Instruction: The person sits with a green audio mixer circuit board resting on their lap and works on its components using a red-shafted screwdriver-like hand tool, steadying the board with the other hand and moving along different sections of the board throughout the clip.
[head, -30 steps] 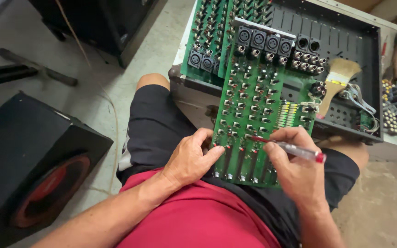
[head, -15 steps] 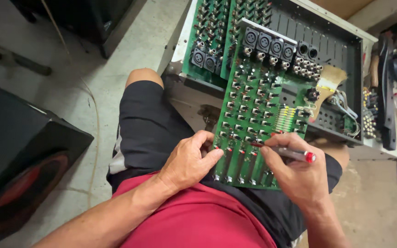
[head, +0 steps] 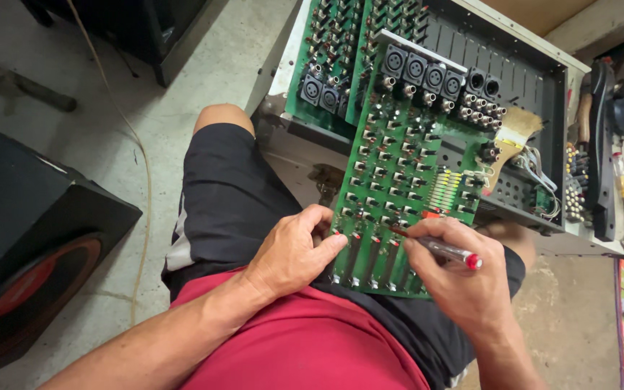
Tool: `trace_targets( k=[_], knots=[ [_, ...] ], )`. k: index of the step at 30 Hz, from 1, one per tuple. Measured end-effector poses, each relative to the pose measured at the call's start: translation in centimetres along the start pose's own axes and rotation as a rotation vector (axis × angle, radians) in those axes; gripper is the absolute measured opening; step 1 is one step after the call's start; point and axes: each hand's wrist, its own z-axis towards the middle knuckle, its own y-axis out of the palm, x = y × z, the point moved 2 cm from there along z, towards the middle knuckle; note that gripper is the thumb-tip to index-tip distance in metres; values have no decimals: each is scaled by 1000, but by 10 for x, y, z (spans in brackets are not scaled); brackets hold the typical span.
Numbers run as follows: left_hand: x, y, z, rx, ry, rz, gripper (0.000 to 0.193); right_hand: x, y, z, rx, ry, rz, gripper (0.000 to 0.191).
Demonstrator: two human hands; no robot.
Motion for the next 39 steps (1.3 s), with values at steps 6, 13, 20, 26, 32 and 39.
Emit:
trace_targets(
  k=[6, 13, 20, 26, 32, 39],
  knots=[
    [1, 0, 0, -6, -22, 3, 33, 4, 3, -2, 16, 18, -22, 13],
    [3, -2, 1, 2, -13, 16, 32, 3, 12, -11, 61, -23, 7, 16],
    [2, -2, 0, -15, -46, -4, 35, 13, 12, -16, 84, 34, 0, 15],
    [-1, -2, 0, -8, -30, -9, 36, 18, 9, -23, 136, -61, 41, 14],
    [0, -4, 0, -3, -46, 19, 35, 18, 18, -25, 149, -151, 70, 14],
    [3, -5, 0, -17, -83, 20, 34, 21, 20, -26, 143, -136, 108, 15]
  ],
)
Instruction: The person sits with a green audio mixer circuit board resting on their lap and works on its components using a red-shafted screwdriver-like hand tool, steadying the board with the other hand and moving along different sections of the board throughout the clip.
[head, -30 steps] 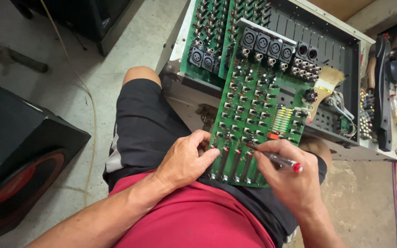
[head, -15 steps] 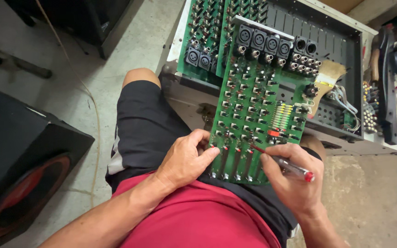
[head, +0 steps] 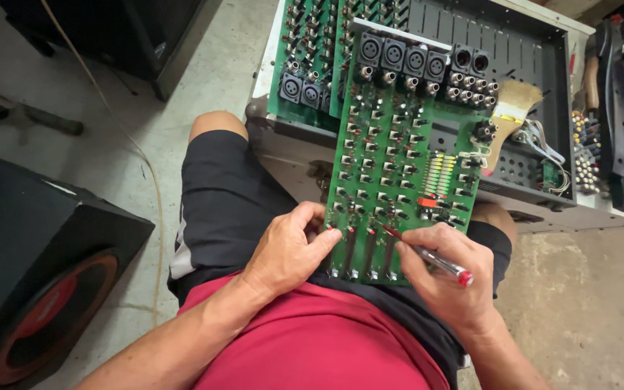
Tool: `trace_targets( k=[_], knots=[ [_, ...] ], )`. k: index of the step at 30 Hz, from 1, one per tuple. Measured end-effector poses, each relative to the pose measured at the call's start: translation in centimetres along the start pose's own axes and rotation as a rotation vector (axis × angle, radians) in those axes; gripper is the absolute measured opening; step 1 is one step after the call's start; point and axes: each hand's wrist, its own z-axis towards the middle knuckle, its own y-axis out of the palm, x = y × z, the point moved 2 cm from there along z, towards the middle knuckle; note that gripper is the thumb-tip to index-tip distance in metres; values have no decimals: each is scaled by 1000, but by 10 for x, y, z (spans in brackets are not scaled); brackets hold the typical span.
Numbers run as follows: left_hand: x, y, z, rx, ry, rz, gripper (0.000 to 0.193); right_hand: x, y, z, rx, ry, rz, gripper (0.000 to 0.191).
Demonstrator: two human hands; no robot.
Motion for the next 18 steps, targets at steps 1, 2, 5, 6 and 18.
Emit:
trace_targets(
  k=[1, 2, 5, 6, 18],
  knots=[
    [0, 0, 0, 0, -4, 10, 34, 0, 0, 0, 0, 0, 1, 15],
    [0, 0, 0, 0, -3, 2, 35, 0, 1, -1, 0, -1, 1, 16],
    [-1, 1, 0, -1, 3, -17, 35, 0, 2, -1, -3, -13, 7, 15],
    [-1, 0, 0, 0, 6, -20, 35, 0, 2, -1, 2, -3, 9, 15],
    [-2, 0, 0, 0, 24, -11, 35, 1, 2, -3, 30, 17, -8, 14]
  ],
)
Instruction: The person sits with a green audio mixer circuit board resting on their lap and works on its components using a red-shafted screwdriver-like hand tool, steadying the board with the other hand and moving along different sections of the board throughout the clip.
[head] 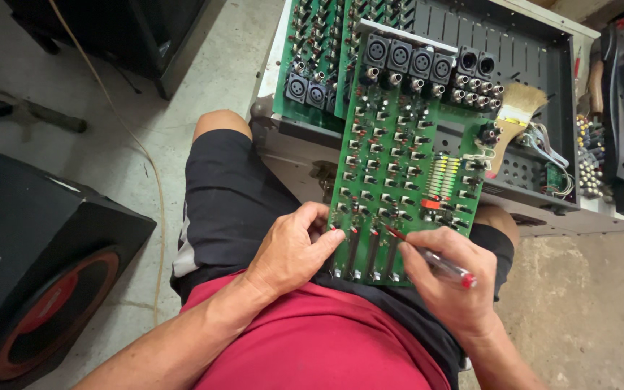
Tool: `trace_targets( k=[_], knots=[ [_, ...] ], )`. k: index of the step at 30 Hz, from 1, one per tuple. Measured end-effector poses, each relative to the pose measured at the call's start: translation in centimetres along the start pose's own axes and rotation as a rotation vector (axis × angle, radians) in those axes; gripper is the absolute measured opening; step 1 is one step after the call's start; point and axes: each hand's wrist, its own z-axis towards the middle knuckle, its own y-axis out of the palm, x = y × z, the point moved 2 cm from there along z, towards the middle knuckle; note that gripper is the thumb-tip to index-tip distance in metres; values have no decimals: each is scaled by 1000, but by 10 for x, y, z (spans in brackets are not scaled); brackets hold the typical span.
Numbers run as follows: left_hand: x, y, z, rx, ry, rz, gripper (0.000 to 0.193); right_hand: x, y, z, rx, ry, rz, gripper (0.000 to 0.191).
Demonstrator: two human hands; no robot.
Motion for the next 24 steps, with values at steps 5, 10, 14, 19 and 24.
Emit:
trace_targets(
  k=[5, 10, 14, 19, 24],
  knots=[
    [0, 1, 0, 4, 14, -11, 35, 1, -5, -1, 9, 30, -46, 13],
    [1, 1, 0, 10, 23, 7, 35, 1, 1, 0, -5, 20, -11, 12],
    [-1, 0, 0, -5, -9, 10, 35, 3, 1, -2, 3, 10, -14, 13],
    [-2, 0, 3, -29, -41, 29, 39, 6, 4, -8, -10, 39, -6, 14],
    [-2, 0, 6, -89, -65, 61, 44, 6, 12, -22, -11, -46, -11, 22]
  ],
)
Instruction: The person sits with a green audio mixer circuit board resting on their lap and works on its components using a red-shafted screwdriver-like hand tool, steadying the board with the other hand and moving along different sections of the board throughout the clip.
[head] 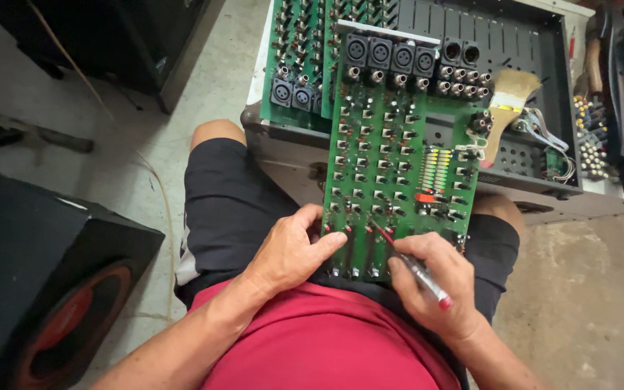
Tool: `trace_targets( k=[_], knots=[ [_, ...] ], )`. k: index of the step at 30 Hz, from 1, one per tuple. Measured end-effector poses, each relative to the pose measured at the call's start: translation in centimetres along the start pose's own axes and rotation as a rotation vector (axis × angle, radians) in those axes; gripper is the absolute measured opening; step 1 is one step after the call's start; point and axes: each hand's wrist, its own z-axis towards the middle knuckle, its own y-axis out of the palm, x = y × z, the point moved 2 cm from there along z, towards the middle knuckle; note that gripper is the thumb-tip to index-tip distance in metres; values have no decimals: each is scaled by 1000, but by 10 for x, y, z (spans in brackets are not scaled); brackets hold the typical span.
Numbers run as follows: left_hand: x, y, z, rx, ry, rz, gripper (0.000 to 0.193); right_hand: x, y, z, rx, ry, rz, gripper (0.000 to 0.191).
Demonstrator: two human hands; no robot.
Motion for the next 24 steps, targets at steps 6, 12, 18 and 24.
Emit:
trace_targets(
  k=[6, 12, 18, 24],
  knots=[
    [1, -1, 3, -51, 43, -18, 45, 0, 16, -13, 65, -125, 23, 28],
    [1, 16, 13, -15, 1, -269, 46, 6, 23, -16, 160, 15, 103, 19],
    [-5, 25, 16, 1, -14, -406, 41, 10, 24, -15, 186, 66, 118, 19],
    [-8, 26, 16, -26, 6, -481, 38, 11, 28, -13, 190, 68, 180, 19]
  ],
)
